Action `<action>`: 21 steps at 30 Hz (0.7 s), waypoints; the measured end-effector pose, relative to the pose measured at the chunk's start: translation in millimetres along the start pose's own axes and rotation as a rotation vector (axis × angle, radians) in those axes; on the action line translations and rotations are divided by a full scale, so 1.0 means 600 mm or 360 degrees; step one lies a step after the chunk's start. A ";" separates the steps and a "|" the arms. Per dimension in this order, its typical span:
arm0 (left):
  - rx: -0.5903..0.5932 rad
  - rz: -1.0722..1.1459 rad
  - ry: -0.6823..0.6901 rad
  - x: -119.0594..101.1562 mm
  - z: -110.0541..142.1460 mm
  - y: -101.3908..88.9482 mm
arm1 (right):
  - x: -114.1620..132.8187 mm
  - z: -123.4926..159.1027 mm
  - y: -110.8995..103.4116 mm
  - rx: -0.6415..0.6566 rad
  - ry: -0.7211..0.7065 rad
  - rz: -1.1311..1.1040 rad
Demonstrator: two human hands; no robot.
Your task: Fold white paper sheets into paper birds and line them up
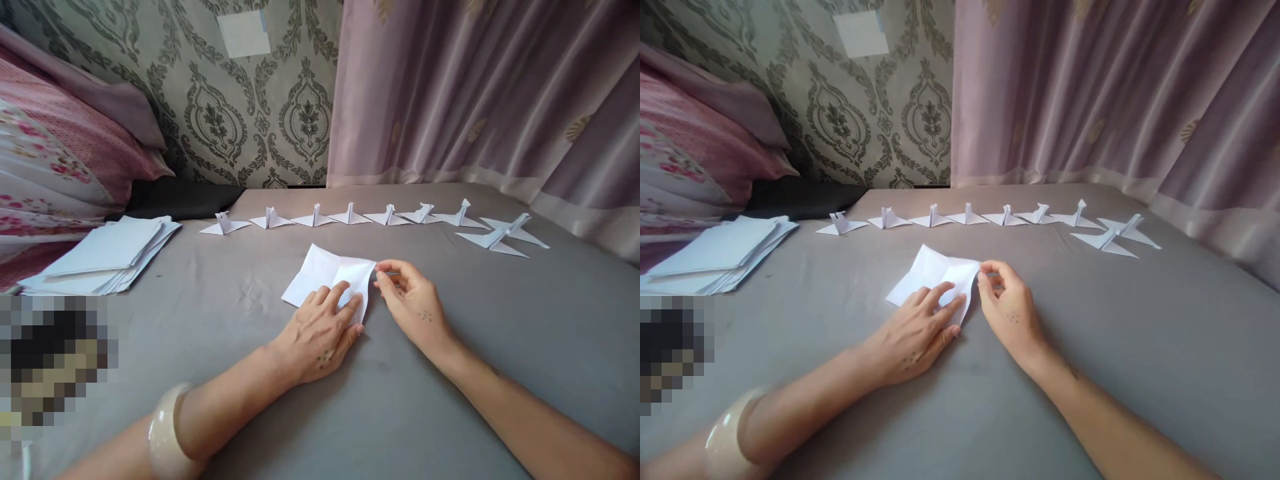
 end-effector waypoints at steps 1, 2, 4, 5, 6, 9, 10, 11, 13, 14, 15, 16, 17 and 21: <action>-0.0005 -0.0001 -0.0019 -0.001 -0.002 0.001 | 0.008 0.010 -0.004 -0.0055 -0.0128 0.0132; -0.0017 0.0009 -0.0031 -0.002 -0.003 0.002 | 0.015 0.021 -0.005 -0.0018 -0.0257 0.0253; -0.0019 0.0061 -0.0018 0.000 -0.003 -0.002 | 0.025 0.045 -0.002 0.0206 -0.0382 0.0503; -0.0008 0.0087 -0.0002 0.004 0.000 -0.006 | 0.028 0.057 0.001 0.0310 -0.0388 0.0633; 0.0003 0.0101 0.0015 0.009 0.003 -0.011 | 0.030 0.068 0.003 0.0382 -0.0381 0.0767; -0.0009 0.0033 0.0045 0.031 0.016 -0.028 | 0.034 0.090 0.007 0.0457 -0.0350 0.1086; -0.0005 0.0004 0.0069 0.039 0.020 -0.032 | 0.035 0.093 0.007 0.0468 -0.0346 0.1151; 0.0001 -0.0012 0.0103 0.046 0.024 -0.035 | 0.035 0.095 0.007 0.0478 -0.0347 0.1197; 0.0016 -0.0028 0.0172 0.057 0.029 -0.037 | 0.035 0.095 0.005 0.0494 -0.0364 0.1252; 0.0019 -0.0040 0.0197 0.060 0.031 -0.036 | 0.034 0.093 0.004 0.0494 -0.0387 0.1270; 0.0018 -0.0061 0.0211 0.063 0.032 -0.035 | 0.033 0.091 0.002 0.0486 -0.0414 0.1284; 0.0013 -0.0086 0.0217 0.065 0.032 -0.034 | 0.031 0.088 0.001 0.0468 -0.0442 0.1295; 0.0007 -0.0113 0.0222 0.066 0.032 -0.032 | 0.028 0.084 0.000 0.0446 -0.0466 0.1298; -0.0011 -0.0213 0.0233 0.063 0.024 -0.026 | 0.018 0.066 -0.003 0.0356 -0.0475 0.1242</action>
Point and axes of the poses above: each hand's wrist, its own z-axis away from the middle knuckle, its own y-axis out of the palm, x = y × z, the point moved 2 cm from there along -z, towards the middle knuckle, and after that the axes turned 10 degrees about y, right-handed, at the moved point
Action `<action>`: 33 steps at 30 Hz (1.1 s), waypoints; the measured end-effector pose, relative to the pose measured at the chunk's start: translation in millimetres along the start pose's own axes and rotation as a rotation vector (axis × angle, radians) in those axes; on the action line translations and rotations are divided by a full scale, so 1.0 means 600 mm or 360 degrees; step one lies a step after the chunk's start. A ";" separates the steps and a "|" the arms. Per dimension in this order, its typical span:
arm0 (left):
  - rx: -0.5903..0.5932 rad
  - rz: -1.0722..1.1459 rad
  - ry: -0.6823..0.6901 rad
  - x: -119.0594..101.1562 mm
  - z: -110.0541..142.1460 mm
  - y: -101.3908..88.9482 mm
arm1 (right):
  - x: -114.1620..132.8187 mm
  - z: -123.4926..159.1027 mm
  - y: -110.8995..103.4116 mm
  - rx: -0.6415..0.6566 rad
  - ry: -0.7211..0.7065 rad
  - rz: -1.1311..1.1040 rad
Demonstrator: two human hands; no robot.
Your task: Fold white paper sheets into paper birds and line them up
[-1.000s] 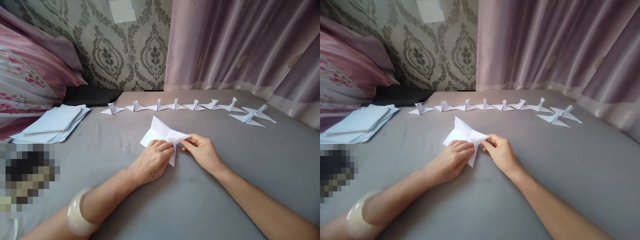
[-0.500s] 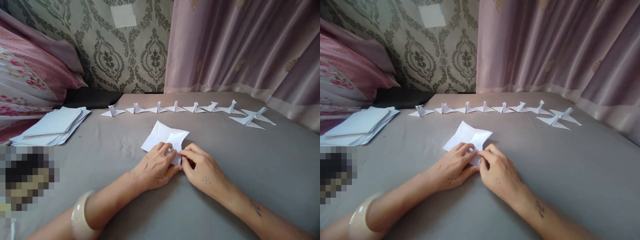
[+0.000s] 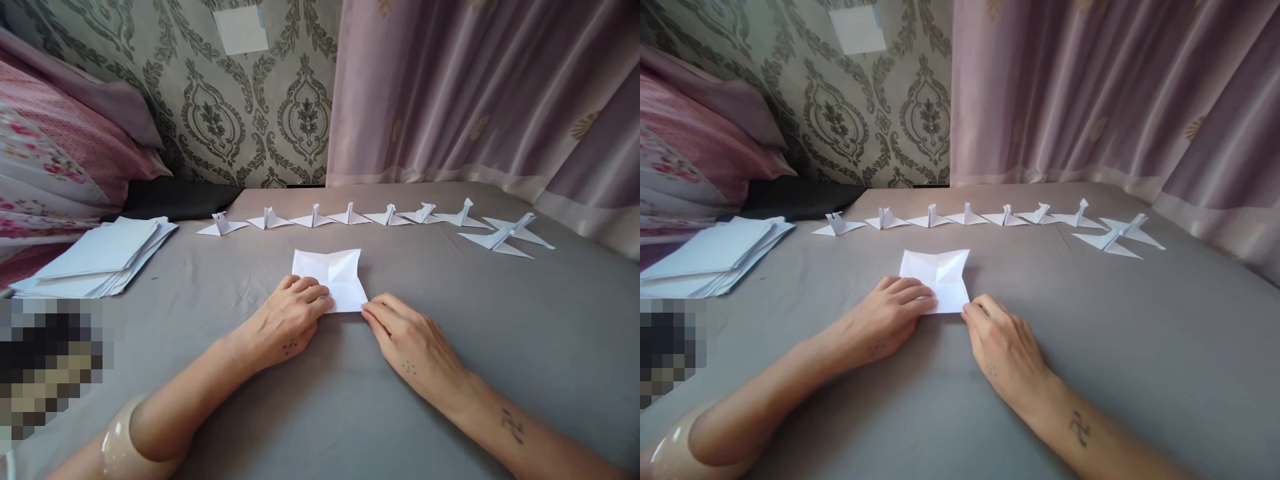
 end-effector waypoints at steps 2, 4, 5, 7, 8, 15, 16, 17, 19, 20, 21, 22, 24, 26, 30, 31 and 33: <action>-0.0003 -0.0060 0.0006 -0.004 -0.008 0.004 | -0.005 -0.006 0.002 -0.0009 0.0021 -0.0042; 0.0007 -0.0118 0.0025 -0.010 -0.017 0.007 | -0.008 -0.010 0.003 -0.0005 0.0036 -0.0060; 0.0028 -0.0145 0.0034 -0.015 -0.021 0.008 | -0.009 -0.010 0.003 -0.0003 0.0045 -0.0050; 0.0076 -0.0205 0.0046 -0.026 -0.026 0.009 | -0.009 -0.006 0.002 0.0009 0.0062 0.0007; 0.0105 -0.0234 0.0050 -0.033 -0.027 0.008 | -0.008 -0.003 0.000 0.0017 0.0063 0.0045; 0.0150 -0.0193 -0.0098 -0.056 -0.031 0.011 | -0.015 0.004 -0.015 0.0151 0.0032 -0.0012; 0.0136 -0.0187 -0.0141 -0.056 -0.034 0.012 | -0.019 0.001 -0.015 0.0169 0.0057 -0.0066; 0.0129 -0.0185 -0.0178 -0.055 -0.039 0.012 | -0.023 -0.003 -0.015 0.0190 0.0080 -0.0120; 0.0145 -0.0163 -0.0241 -0.054 -0.048 0.008 | -0.031 -0.010 -0.014 0.0219 0.0115 -0.0217; 0.0166 -0.0141 -0.0271 -0.055 -0.053 0.004 | -0.034 -0.013 -0.013 0.0225 0.0126 -0.0256; 0.0190 -0.0114 -0.0306 -0.056 -0.058 -0.001 | -0.036 -0.016 -0.013 0.0229 0.0135 -0.0288; 0.0211 -0.0088 -0.0339 -0.057 -0.063 -0.006 | -0.038 -0.017 -0.012 0.0231 0.0143 -0.0312; 0.0252 -0.0055 -0.0408 -0.060 -0.071 -0.017 | -0.040 -0.019 -0.012 0.0230 0.0162 -0.0342; 0.0317 -0.0054 -0.0476 -0.061 -0.079 -0.024 | -0.040 -0.020 -0.012 0.0234 0.0179 -0.0352; 0.0424 -0.0078 -0.0492 -0.062 -0.092 -0.027 | -0.037 -0.022 -0.010 0.0228 0.0208 -0.0338; 0.0424 -0.0087 -0.0488 -0.062 -0.094 -0.027 | -0.036 -0.022 -0.010 0.0219 0.0207 -0.0339; 0.0411 -0.0114 -0.0497 -0.060 -0.095 -0.024 | -0.035 -0.023 -0.009 0.0200 0.0203 -0.0346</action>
Point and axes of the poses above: each hand's wrist, its own z-axis away from the middle knuckle, its own y-axis out of the palm, x = y × z, the point moved 2 cm from there along -z, towards the middle knuckle, and after that the axes turned 10 degrees about y, right-handed, at the moved point
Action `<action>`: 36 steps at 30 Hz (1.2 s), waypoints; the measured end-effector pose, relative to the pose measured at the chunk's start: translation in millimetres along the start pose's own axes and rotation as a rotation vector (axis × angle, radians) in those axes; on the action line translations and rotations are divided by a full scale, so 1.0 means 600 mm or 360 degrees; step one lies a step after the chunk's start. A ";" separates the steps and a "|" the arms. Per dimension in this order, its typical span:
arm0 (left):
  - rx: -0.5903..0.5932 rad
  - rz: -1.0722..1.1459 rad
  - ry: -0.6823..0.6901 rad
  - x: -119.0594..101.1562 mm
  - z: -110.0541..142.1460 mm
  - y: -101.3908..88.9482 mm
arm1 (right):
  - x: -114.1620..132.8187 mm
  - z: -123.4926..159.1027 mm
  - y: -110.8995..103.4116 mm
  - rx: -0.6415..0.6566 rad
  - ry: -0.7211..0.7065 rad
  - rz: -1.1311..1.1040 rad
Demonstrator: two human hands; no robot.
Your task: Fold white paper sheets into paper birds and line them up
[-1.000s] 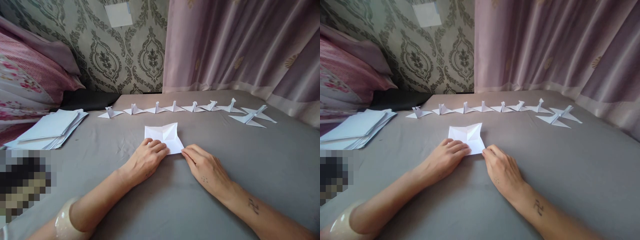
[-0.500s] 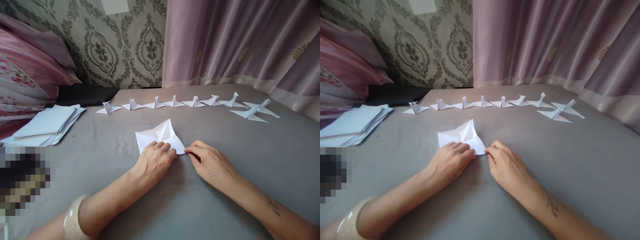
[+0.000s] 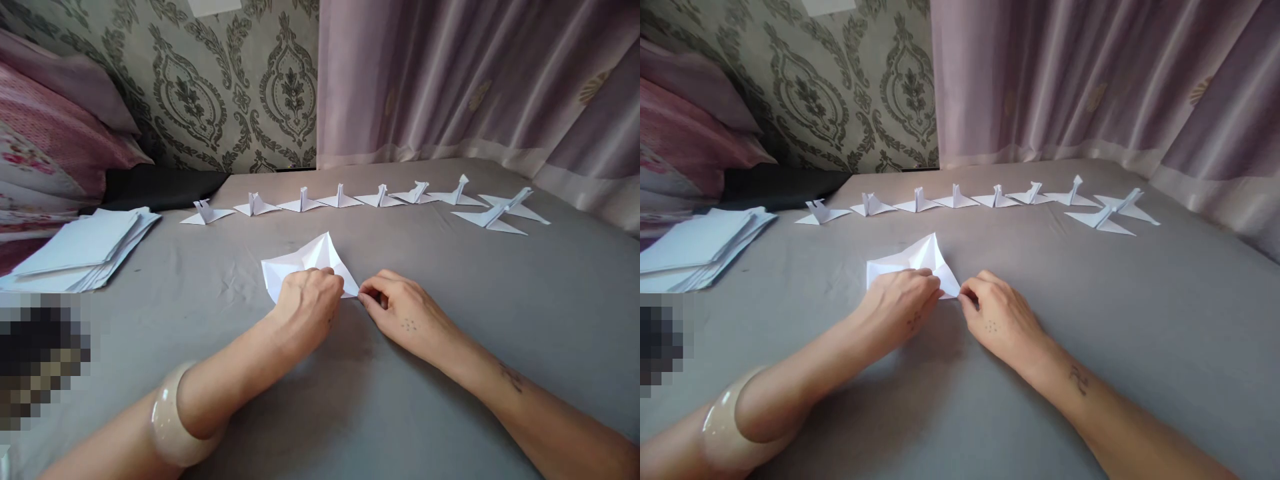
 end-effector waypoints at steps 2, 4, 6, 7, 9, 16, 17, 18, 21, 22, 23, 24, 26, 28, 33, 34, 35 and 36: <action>-0.0007 -0.0017 -0.0013 0.001 -0.002 0.003 | 0.000 -0.001 0.001 -0.0008 0.0004 -0.0005; -0.0012 -0.0026 -0.0007 0.002 -0.003 0.005 | 0.000 -0.002 0.001 -0.0012 0.0024 -0.0012; -0.0007 -0.0029 0.0011 0.004 -0.005 0.006 | 0.000 -0.005 0.002 -0.0021 0.0065 -0.0027; -0.0001 -0.0031 0.0019 0.004 -0.006 0.006 | 0.000 -0.007 0.002 -0.0026 0.0091 -0.0036; 0.0026 -0.0036 0.0029 0.005 -0.008 0.007 | 0.000 -0.011 0.003 -0.0032 0.0142 -0.0052; 0.0176 -0.0032 0.0026 0.005 -0.017 0.002 | -0.004 -0.027 0.002 0.0122 0.0337 -0.0186; 0.0201 -0.0030 0.0028 0.005 -0.017 0.000 | -0.005 -0.029 0.002 0.0161 0.0378 -0.0218; 0.0219 -0.0027 0.0034 0.005 -0.018 -0.002 | -0.007 -0.032 0.001 0.0200 0.0416 -0.0252; 0.0267 -0.0019 0.0042 0.004 -0.019 -0.008 | -0.014 -0.036 -0.004 0.0293 0.0516 -0.0355; 0.0275 -0.0018 0.0044 0.004 -0.019 -0.009 | -0.017 -0.036 -0.006 0.0321 0.0541 -0.0391; 0.0282 -0.0019 0.0043 0.004 -0.018 -0.010 | -0.020 -0.035 -0.009 0.0348 0.0551 -0.0422; 0.0287 -0.0020 0.0039 0.003 -0.018 -0.009 | -0.023 -0.034 -0.011 0.0363 0.0543 -0.0444; 0.0274 -0.0028 0.0044 0.003 -0.017 -0.007 | -0.025 -0.031 -0.017 0.0330 0.0467 -0.0443; 0.0238 -0.0036 0.0056 0.003 -0.015 -0.003 | -0.020 -0.023 -0.021 0.0199 0.0345 -0.0378; 0.0145 -0.0031 0.0081 0.001 -0.011 -0.001 | 0.012 0.008 -0.019 -0.0108 -0.0122 -0.0123; 0.0133 -0.0028 0.0079 0.001 -0.011 -0.001 | 0.018 0.015 -0.016 -0.0112 -0.0196 -0.0068; 0.0117 -0.0030 0.0076 0.001 -0.011 -0.001 | 0.022 0.021 -0.013 -0.0101 -0.0243 -0.0012; 0.0103 -0.0034 0.0071 0.000 -0.011 0.000 | 0.024 0.026 -0.010 -0.0082 -0.0265 0.0043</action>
Point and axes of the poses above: each hand's wrist, its own z-axis away from the middle knuckle, its own y-axis out of the palm, x = y × z, the point moved 2 cm from there along -z, towards the middle knuckle, and after that the axes turned 10 degrees about y, right-handed, at the moved point
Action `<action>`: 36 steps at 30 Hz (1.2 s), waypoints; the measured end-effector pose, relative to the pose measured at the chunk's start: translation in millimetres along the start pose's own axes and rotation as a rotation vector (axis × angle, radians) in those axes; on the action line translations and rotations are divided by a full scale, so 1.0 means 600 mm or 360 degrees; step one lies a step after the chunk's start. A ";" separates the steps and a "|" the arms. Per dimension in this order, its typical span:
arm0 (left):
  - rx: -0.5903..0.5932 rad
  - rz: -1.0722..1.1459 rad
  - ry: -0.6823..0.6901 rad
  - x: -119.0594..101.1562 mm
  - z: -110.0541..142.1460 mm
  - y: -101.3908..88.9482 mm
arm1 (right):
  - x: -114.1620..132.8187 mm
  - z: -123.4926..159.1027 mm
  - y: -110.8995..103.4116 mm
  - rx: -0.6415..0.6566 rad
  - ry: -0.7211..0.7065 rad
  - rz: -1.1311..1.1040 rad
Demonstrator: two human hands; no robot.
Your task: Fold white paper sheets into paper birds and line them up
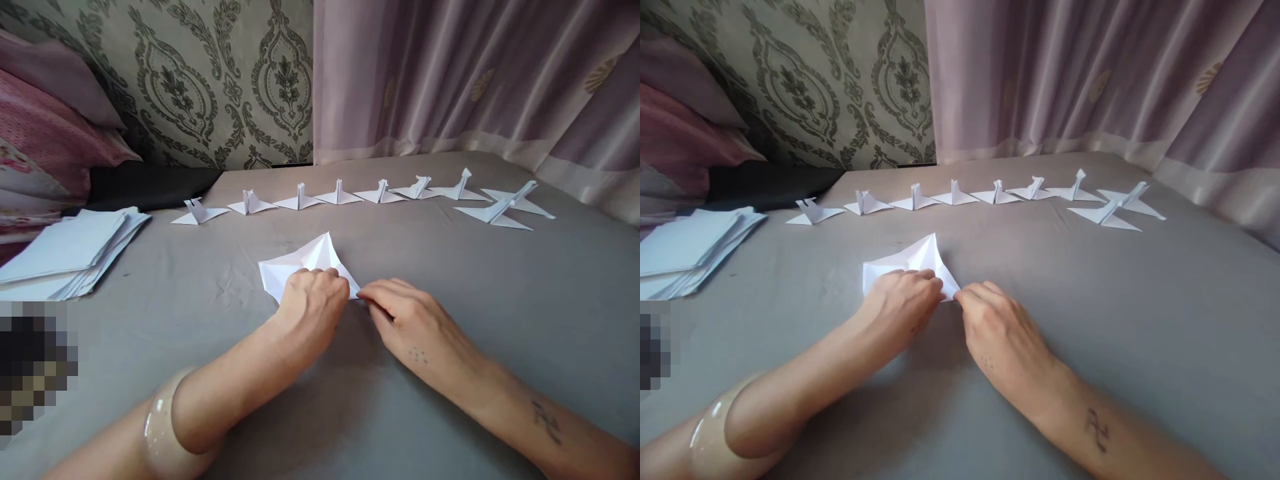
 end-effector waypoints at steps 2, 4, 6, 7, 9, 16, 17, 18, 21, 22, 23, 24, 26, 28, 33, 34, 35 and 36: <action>-0.0030 -0.0012 0.0000 0.000 0.000 0.005 | 0.004 0.007 0.004 0.0046 -0.0001 0.0094; -0.0073 -0.0024 0.0008 0.000 0.000 0.011 | 0.005 0.010 0.005 0.0073 0.0027 0.0160; -0.0133 -0.0046 0.0009 0.002 0.001 0.016 | 0.007 0.010 0.006 0.0089 0.0050 0.0206; -0.0157 -0.0053 0.0009 0.003 0.002 0.018 | 0.009 0.010 0.006 0.0094 0.0055 0.0231; -0.0146 -0.0025 0.0009 0.006 0.006 0.016 | 0.012 0.011 0.009 0.0082 0.0033 0.0303; -0.0037 0.0331 -0.0070 0.043 0.041 0.000 | 0.023 0.019 0.020 -0.0111 -0.0163 0.0566; -0.0054 0.0393 -0.0080 0.051 0.046 0.001 | 0.024 0.020 0.022 -0.0130 -0.0181 0.0582; -0.0070 0.0458 -0.0085 0.060 0.051 0.003 | 0.025 0.021 0.023 -0.0149 -0.0200 0.0597; -0.0095 0.0625 -0.0110 0.082 0.059 0.009 | 0.028 0.022 0.027 -0.0189 -0.0241 0.0626; -0.0088 0.0671 -0.0130 0.087 0.059 0.010 | 0.029 0.022 0.028 -0.0192 -0.0247 0.0629; -0.0067 0.0715 -0.0158 0.091 0.057 0.009 | 0.030 0.022 0.029 -0.0195 -0.0250 0.0633; -0.0030 0.0757 -0.0199 0.095 0.055 0.008 | 0.031 0.022 0.029 -0.0198 -0.0254 0.0639; 0.0056 0.0843 -0.0293 0.099 0.049 0.004 | 0.033 0.022 0.030 -0.0203 -0.0263 0.0659; 0.0110 0.0916 -0.0363 0.101 0.042 -0.002 | 0.035 0.023 0.029 -0.0197 -0.0270 0.0679; 0.0163 0.0975 -0.0540 0.109 0.030 -0.007 | 0.043 0.021 0.031 -0.0136 -0.0246 0.0749; 0.0162 0.0981 -0.0569 0.111 0.028 -0.006 | 0.045 0.021 0.032 -0.0123 -0.0237 0.0767; 0.0160 0.0992 -0.0591 0.114 0.027 -0.005 | 0.046 0.020 0.033 -0.0111 -0.0228 0.0783; 0.0161 0.1009 -0.0605 0.116 0.027 -0.003 | 0.048 0.020 0.033 -0.0103 -0.0218 0.0793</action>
Point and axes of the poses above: each hand's wrist, its own z-axis away from the middle knuckle, its own y-axis out of the palm, x = y × z, the point moved 2 cm from there along -z, towards the middle knuckle, and after that the axes turned 10 degrees about y, right-handed, at the moved point
